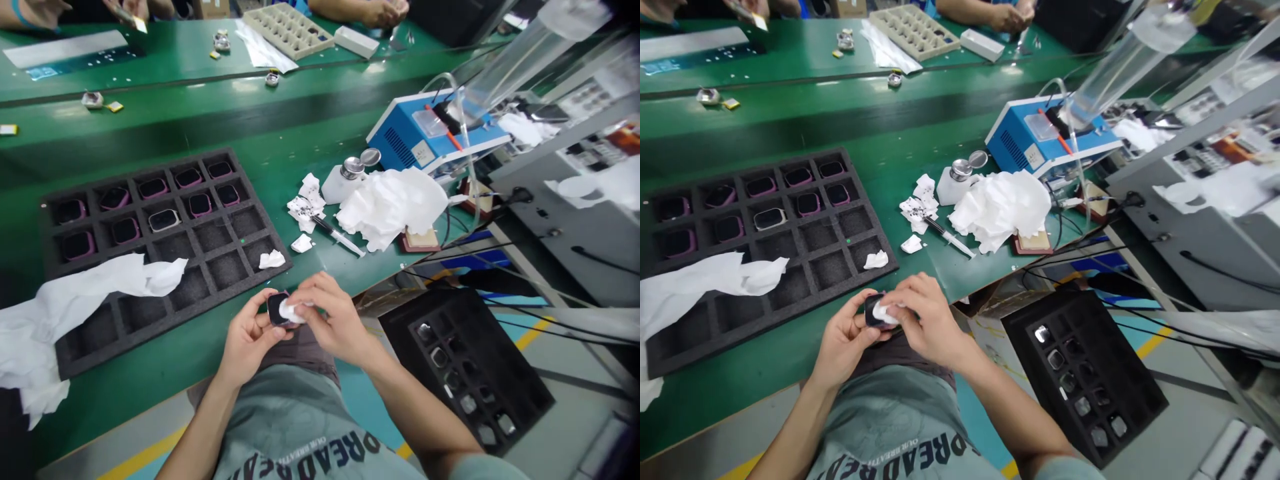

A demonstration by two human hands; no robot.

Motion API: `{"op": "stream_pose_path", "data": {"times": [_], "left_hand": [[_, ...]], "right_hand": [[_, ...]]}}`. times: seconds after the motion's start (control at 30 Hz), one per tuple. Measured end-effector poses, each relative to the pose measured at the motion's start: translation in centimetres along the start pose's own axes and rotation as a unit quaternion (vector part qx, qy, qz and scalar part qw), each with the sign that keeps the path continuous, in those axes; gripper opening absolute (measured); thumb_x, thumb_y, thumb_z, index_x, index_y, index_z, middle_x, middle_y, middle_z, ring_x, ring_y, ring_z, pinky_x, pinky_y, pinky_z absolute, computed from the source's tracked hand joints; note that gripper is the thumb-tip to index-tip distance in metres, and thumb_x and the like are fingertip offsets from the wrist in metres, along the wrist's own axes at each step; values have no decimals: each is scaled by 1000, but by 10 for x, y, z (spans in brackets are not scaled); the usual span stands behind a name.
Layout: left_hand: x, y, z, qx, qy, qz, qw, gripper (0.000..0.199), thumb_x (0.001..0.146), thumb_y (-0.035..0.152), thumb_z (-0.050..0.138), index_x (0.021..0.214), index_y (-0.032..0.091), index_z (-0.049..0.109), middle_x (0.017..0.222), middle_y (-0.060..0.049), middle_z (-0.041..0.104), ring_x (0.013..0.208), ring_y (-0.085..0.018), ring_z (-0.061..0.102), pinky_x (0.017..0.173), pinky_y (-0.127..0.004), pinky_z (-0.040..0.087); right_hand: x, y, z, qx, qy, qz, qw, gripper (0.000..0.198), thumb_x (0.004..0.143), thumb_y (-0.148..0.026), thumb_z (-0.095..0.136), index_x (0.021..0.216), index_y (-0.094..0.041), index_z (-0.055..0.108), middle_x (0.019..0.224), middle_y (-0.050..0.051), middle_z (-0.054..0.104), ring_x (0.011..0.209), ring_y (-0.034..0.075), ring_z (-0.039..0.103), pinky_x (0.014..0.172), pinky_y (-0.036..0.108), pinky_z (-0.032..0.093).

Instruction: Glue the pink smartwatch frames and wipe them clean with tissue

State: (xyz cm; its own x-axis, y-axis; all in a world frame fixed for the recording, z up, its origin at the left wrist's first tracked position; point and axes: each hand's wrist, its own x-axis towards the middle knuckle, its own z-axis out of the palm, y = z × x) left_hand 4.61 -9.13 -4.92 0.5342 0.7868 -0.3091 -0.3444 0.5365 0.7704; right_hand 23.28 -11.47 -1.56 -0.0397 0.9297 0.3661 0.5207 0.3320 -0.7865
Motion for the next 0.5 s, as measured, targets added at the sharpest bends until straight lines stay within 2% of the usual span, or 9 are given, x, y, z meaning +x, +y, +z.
{"op": "stream_pose_path", "data": {"times": [0.1,0.17,0.3,0.37,0.5], "left_hand": [[-3,-2,-3,5,-34,-16,999,62,77,28,89,132,20,62,99,-11,83,89,-28,82,76,-31,68],[-3,-1,-4,-9,-31,-15,999,61,76,31,89,131,21,65,100,-12,83,90,-28,82,73,-29,68],[0,3,-4,-56,-12,-14,998,54,75,29,90,125,24,70,99,-9,84,87,-23,82,67,-19,66],[2,5,-3,-68,-8,-14,998,51,76,28,90,123,25,72,97,-7,84,85,-21,82,67,-17,65],[3,6,-1,-51,3,-20,998,52,76,30,90,124,22,73,96,-7,84,78,-20,82,67,-18,66]], "right_hand": [[11,15,8,-14,-13,26,999,16,99,-15,58,96,-21,72,88,4,69,86,19,60,81,37,45],[14,23,9,-4,-9,45,999,17,99,-15,57,95,-21,73,88,4,71,86,19,61,81,37,47],[13,20,1,49,78,95,991,16,100,-18,55,99,-20,71,92,6,71,86,19,64,77,33,51],[9,11,-4,64,93,76,991,15,100,-19,56,101,-20,70,93,5,70,87,18,64,75,32,51],[3,-6,-4,39,51,-41,997,12,100,-20,59,105,-18,70,93,6,68,86,18,61,76,33,49]]}}
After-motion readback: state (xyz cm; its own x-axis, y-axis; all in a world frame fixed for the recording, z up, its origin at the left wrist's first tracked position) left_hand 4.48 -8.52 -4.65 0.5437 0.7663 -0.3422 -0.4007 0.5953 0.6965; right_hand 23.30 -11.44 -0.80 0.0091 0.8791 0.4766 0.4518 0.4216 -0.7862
